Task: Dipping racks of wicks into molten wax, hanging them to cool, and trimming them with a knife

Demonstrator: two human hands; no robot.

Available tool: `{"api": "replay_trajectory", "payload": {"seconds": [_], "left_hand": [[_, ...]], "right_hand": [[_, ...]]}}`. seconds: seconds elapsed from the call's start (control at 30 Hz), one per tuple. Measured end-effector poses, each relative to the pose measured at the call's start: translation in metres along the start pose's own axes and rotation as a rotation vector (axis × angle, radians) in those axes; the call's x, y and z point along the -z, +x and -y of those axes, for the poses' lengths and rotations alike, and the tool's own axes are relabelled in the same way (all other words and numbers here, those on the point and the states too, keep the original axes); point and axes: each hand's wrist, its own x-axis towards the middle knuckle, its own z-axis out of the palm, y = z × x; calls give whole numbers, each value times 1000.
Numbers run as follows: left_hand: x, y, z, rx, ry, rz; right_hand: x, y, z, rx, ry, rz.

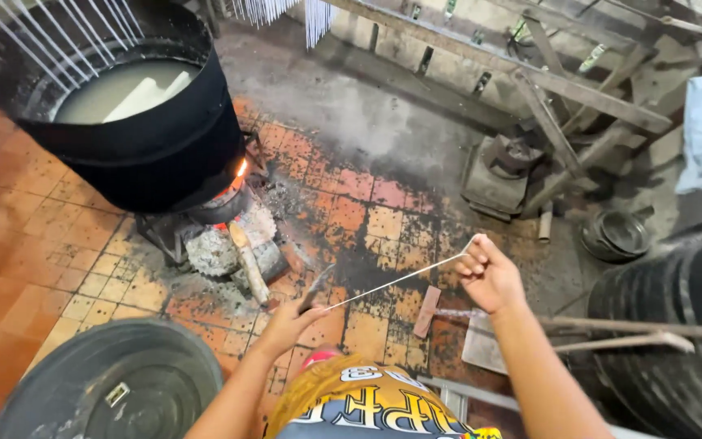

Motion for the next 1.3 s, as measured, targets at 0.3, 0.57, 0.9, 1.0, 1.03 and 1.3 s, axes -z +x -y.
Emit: {"api": "replay_trajectory", "payload": {"seconds": [0.3,0.57,0.9,1.0,1.03,1.3], "left_hand": [[45,151,17,-195,36,-181],[72,332,-1,-228,-34,-60],[69,527,-19,-199,12,281],[74,595,-29,-217,16,254],[75,613,-39,-162,41,250],[120,748,-41,255,125,-119]], "right_hand": [[-23,171,52,-12,-243,78],[-82,302,85,198,-167,315],[-12,427,152,361,-316,131],[-4,489,176,384,-372,121],[-5,509,186,407,-389,154],[-37,713,332,773,-749,-31]]}}
